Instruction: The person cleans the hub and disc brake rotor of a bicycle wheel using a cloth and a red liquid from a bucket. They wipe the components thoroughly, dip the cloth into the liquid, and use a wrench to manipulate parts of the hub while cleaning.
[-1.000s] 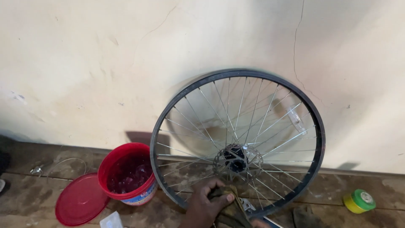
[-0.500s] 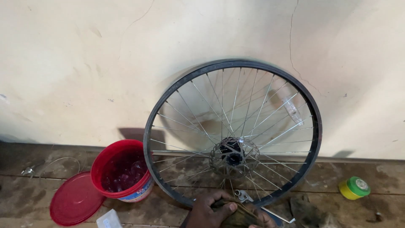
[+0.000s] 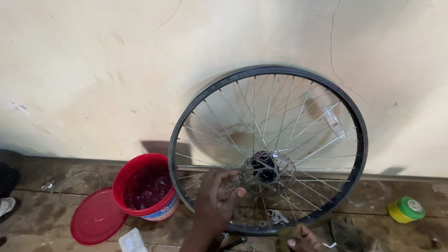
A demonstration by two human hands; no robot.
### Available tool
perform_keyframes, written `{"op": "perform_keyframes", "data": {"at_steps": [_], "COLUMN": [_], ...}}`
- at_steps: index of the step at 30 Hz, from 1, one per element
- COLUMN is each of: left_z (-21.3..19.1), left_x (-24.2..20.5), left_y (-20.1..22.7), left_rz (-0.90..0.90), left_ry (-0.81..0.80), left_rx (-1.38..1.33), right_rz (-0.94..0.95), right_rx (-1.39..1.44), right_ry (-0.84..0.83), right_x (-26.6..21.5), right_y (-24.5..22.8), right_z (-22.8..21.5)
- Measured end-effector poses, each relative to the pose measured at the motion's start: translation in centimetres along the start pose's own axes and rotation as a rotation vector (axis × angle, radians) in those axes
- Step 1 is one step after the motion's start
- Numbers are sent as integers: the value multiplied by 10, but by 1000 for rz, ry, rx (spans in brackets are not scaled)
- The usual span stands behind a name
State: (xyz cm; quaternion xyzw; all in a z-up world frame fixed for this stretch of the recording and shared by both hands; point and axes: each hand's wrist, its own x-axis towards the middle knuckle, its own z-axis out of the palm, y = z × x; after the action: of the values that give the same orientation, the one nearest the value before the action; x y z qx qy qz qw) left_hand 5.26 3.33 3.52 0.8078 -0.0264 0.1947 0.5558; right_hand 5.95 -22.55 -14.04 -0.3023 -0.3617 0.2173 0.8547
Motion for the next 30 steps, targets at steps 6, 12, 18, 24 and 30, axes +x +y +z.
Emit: {"op": "perform_keyframes", "data": {"at_steps": [6, 12, 18, 24, 30], "left_z": [6, 31, 45, 51, 42], "left_x": [39, 72, 75, 44, 23], "left_y": [30, 21, 1, 22, 58], "left_rz": [-230, -589, -604, -408, -198], "left_ry": [-78, 25, 24, 65, 32], "left_rx": [-90, -177, -538, -747, -627], "right_rz": [140, -186, 122, -115, -287], "right_rx": [-201, -651, -1168, -1672, -2123], "right_ry": [1403, 1255, 1133, 875, 523], "right_x": [55, 80, 82, 69, 63], "right_y": [-59, -53, -32, -26, -37], "right_z": [73, 106, 98, 92, 88]}}
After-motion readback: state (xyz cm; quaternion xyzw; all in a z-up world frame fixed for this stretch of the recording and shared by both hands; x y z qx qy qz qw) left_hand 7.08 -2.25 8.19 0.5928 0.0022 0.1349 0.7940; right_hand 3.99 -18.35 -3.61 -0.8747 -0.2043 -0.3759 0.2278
